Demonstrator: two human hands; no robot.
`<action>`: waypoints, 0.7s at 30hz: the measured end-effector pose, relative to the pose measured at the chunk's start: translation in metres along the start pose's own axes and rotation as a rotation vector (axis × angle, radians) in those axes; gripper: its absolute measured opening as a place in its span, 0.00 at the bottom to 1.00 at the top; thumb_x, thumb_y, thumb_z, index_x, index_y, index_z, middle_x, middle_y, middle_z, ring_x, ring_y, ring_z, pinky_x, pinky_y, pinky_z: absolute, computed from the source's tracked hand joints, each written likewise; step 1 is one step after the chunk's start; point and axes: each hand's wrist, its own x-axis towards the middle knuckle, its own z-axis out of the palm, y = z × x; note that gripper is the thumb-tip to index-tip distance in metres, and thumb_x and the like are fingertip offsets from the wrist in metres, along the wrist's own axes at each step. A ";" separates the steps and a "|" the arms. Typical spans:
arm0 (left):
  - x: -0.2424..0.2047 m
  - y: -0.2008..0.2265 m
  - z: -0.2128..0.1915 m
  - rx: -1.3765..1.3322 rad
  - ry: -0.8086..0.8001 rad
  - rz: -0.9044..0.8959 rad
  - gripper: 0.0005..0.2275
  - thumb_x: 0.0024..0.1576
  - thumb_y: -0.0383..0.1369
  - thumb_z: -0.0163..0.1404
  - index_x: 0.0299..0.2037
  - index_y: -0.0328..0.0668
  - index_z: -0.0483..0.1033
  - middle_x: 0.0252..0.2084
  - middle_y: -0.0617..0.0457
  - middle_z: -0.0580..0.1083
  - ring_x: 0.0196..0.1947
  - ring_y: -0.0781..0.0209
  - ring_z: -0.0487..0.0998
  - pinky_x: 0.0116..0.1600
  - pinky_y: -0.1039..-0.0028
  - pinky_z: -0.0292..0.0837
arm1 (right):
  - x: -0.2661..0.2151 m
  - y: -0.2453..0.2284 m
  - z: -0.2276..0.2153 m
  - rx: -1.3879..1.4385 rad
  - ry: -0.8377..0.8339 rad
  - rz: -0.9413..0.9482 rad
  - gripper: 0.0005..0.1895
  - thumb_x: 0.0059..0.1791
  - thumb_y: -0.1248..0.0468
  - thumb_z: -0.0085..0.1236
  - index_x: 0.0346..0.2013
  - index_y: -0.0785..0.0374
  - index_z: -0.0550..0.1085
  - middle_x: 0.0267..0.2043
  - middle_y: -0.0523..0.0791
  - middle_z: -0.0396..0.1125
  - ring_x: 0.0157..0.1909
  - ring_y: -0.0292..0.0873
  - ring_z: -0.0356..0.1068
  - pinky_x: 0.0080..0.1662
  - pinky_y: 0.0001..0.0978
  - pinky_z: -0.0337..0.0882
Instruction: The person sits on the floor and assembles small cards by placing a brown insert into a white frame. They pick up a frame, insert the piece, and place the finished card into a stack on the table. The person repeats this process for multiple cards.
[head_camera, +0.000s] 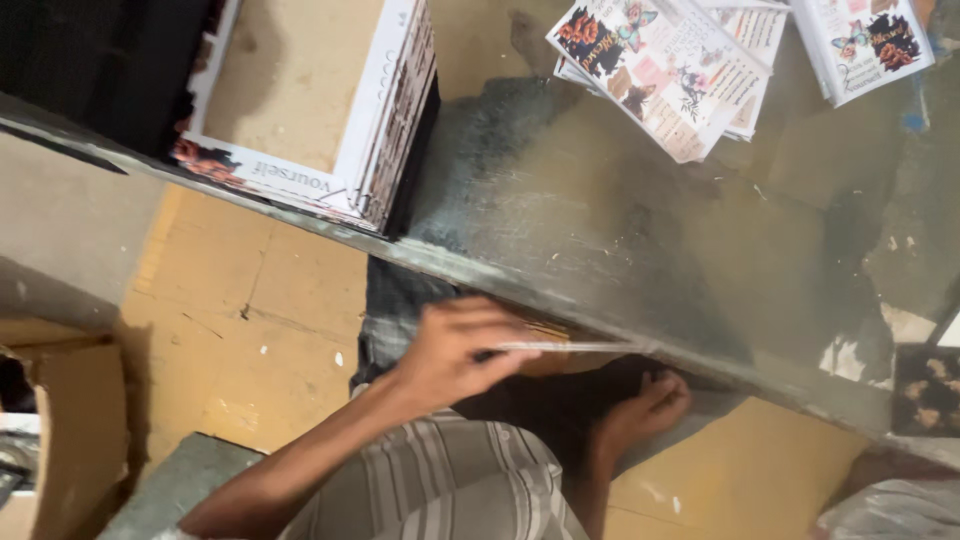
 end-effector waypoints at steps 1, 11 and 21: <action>0.004 0.022 -0.025 -0.013 0.123 0.028 0.06 0.52 0.24 0.62 0.39 0.39 0.85 0.39 0.51 0.82 0.37 0.58 0.83 0.44 0.70 0.78 | -0.001 -0.009 -0.003 0.014 0.029 0.038 0.13 0.62 0.58 0.43 0.53 0.67 0.63 0.54 0.47 0.60 0.58 0.43 0.63 0.62 0.38 0.70; 0.049 0.048 -0.149 1.158 0.236 0.342 0.17 0.60 0.39 0.59 0.58 0.45 0.79 0.58 0.44 0.76 0.61 0.41 0.73 0.65 0.54 0.68 | -0.002 -0.104 0.014 0.101 -0.130 -0.369 0.13 0.62 0.59 0.51 0.54 0.66 0.64 0.60 0.47 0.59 0.61 0.43 0.63 0.64 0.38 0.70; 0.039 0.025 -0.094 0.679 0.221 0.446 0.23 0.67 0.54 0.43 0.56 0.44 0.77 0.56 0.46 0.76 0.58 0.41 0.72 0.65 0.47 0.66 | -0.020 -0.136 0.040 0.047 -0.171 -0.187 0.11 0.59 0.70 0.50 0.55 0.66 0.64 0.62 0.48 0.57 0.62 0.43 0.63 0.66 0.37 0.66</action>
